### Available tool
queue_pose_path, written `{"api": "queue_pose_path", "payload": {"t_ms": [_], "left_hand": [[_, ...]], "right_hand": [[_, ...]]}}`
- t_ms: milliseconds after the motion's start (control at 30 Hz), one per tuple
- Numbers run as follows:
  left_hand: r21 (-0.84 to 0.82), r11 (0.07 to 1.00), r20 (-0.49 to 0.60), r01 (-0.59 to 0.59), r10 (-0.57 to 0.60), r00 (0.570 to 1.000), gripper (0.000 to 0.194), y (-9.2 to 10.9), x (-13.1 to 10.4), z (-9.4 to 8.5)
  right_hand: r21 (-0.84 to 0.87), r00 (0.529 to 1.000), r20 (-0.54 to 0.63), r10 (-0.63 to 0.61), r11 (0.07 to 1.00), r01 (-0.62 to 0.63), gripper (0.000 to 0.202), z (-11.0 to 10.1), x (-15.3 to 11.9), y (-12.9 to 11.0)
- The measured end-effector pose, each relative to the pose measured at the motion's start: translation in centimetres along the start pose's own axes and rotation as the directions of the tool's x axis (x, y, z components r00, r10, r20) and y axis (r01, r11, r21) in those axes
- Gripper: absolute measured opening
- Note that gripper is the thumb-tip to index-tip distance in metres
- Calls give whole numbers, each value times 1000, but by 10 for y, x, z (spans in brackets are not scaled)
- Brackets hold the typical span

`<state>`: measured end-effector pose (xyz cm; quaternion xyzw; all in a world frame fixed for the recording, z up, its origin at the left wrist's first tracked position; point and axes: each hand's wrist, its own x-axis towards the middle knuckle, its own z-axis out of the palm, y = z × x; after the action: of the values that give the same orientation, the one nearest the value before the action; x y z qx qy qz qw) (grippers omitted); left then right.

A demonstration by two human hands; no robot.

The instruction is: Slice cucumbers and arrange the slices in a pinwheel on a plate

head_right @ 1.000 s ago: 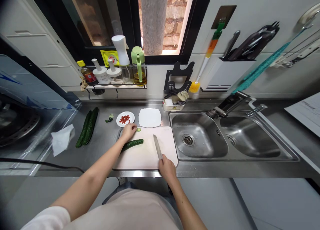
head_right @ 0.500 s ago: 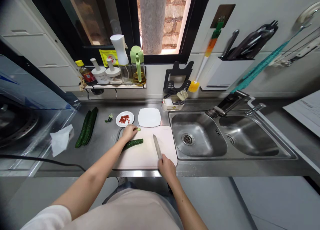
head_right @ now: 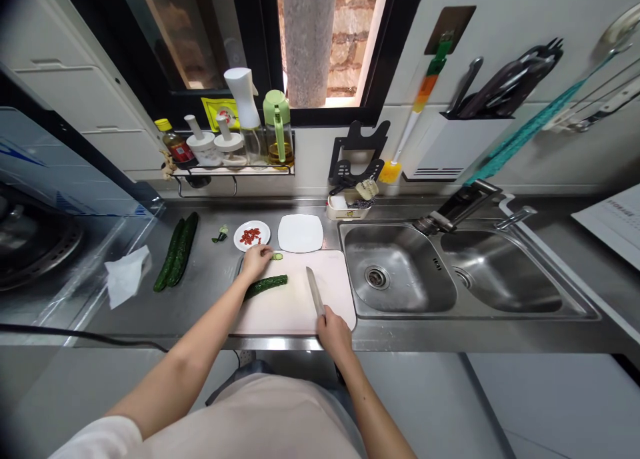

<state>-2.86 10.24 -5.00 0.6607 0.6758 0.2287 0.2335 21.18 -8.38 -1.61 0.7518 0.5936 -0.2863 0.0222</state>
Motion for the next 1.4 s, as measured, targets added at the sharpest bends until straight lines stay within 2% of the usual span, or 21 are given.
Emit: {"api": "queue_pose_path", "payload": {"t_ms": [133,200,433,600,833,1167,1400], "left_hand": [[-92,993,-78,78,-86,993,24,-6,-8,-6],[-104,992,-83,74,-83,993,24,-7,-17,-7],[-13,989,-9,-148,148,989,19,-3,-63,1],[30,975,15,-219,219,976,20,-1,-82,6],[41,964,64,-262,260,964,20,4,-83,10],[18,915,99,-403,399,912,20,6,-75,20],[8,933,102,-359,356,929,21,4,-78,24]], "right_hand": [[-2,1000,1,4,1000,-4,28,1,0,0],[-3,1000,4,10,1000,-10,28,0,0,-1],[-11,1000,-6,0,1000,0,31,-1,-1,-5],[-27,1000,-8,5,1000,-6,31,0,-1,-8],[-23,999,-20,-35,999,35,30,4,0,-15],[-20,997,26,-73,997,73,31,0,3,-47],[-14,996,34,-83,996,84,30,4,4,-50]]}}
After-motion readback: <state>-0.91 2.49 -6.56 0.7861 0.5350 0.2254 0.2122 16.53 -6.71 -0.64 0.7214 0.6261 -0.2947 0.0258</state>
